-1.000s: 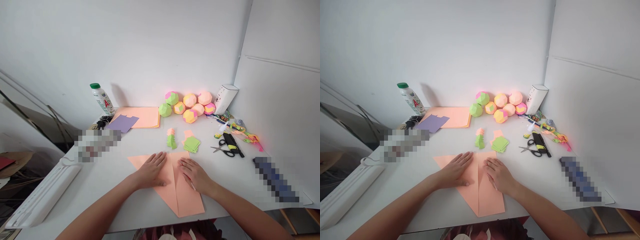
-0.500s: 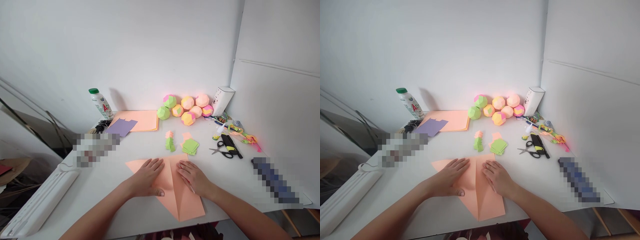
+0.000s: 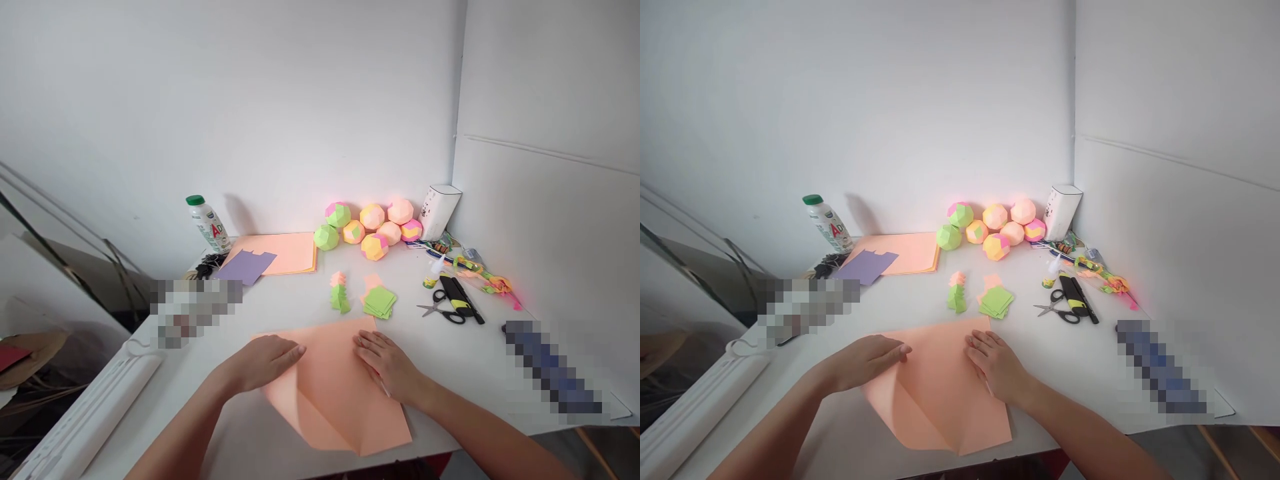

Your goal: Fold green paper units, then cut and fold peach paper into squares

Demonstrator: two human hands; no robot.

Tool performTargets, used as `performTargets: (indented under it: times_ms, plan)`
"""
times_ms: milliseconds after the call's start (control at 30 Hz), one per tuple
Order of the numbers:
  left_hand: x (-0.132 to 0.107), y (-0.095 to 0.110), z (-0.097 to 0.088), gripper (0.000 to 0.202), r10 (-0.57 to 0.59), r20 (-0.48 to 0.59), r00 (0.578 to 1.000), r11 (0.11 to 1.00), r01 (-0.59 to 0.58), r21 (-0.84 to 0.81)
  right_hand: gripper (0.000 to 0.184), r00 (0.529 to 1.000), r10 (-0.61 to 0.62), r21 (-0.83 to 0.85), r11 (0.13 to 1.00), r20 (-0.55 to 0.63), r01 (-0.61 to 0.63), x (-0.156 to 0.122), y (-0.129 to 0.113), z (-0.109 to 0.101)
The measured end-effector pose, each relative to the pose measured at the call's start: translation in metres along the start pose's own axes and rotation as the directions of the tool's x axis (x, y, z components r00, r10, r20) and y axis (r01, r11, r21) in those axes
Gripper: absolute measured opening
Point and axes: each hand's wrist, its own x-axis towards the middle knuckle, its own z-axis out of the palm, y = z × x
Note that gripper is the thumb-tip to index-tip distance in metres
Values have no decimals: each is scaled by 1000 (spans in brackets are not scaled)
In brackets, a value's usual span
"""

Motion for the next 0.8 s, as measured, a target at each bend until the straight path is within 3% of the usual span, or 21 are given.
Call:
performTargets:
  times_ms: [100,167,233,400,467,567,700,800]
  plan:
    - [-14,-9,-4,63,-56,125,991,989,72,-132,40,1000,-4,-2,1000,-17,4,-6,-2,1]
    - [-20,-11,0,56,-51,147,988,981,78,-180,40,1000,-6,-3,1000,-26,6,-11,-3,-1]
    - [-20,-8,11,45,-23,81,996,991,34,-131,38,999,-14,-2,1000,-38,14,-15,-3,-6]
    - [-5,9,64,32,32,-205,978,948,36,317,33,996,-19,-2,1000,-91,19,-7,21,-21]
    - [-2,8,85,46,102,-269,958,921,11,390,36,994,7,-47,999,-112,-12,4,41,-21]
    - [0,-2,107,65,182,-259,949,902,-56,429,34,996,42,-61,997,-83,-47,19,70,-16]
    - [0,-7,118,73,194,-243,950,908,-81,411,30,995,70,-8,997,-76,-71,30,96,-12]
    - [3,8,118,77,163,-191,968,932,-88,352,31,994,74,13,997,-80,-74,32,107,-16]
